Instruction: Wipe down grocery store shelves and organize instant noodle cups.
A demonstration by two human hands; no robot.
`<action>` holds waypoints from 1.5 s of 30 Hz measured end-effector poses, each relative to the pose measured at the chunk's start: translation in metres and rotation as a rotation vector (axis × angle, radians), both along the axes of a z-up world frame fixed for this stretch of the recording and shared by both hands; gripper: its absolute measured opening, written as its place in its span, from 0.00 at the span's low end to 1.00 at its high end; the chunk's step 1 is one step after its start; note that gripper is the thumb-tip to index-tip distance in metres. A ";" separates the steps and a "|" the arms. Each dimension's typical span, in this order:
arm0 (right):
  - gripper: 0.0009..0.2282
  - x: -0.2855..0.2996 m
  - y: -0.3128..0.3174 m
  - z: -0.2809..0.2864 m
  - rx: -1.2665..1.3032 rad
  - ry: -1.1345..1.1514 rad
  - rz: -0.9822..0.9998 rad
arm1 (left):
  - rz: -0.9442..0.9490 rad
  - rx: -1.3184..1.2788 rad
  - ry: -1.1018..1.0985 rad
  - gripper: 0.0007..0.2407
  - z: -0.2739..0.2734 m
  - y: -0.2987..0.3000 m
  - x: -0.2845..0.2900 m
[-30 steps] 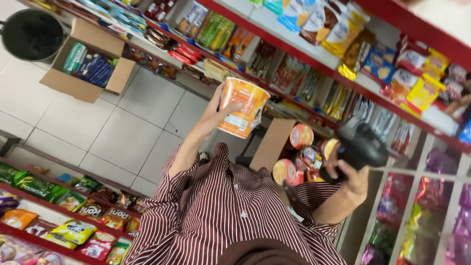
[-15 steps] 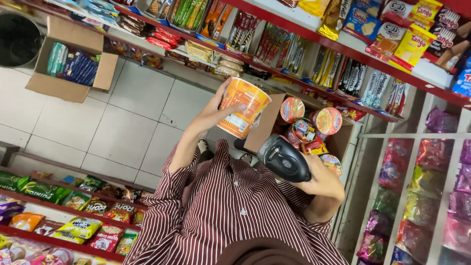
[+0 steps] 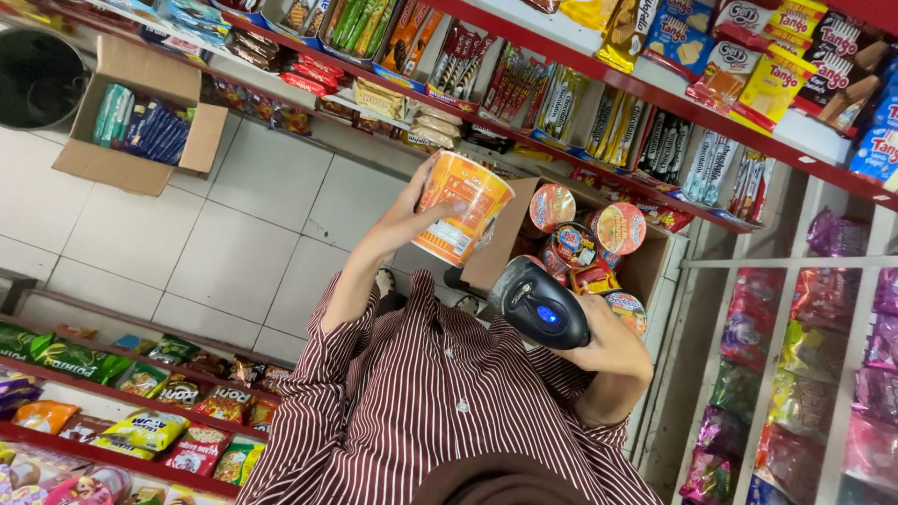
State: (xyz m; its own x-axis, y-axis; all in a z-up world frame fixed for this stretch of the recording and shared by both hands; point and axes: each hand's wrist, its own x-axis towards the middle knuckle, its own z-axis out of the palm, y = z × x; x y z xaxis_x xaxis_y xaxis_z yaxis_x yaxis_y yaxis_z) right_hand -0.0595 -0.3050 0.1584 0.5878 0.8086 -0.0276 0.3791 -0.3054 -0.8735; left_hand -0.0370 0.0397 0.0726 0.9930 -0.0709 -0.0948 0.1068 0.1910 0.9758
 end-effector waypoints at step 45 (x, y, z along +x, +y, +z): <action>0.34 0.428 0.079 -0.092 -0.368 -1.263 -0.883 | 0.989 -0.203 0.134 0.30 -0.062 0.134 -0.142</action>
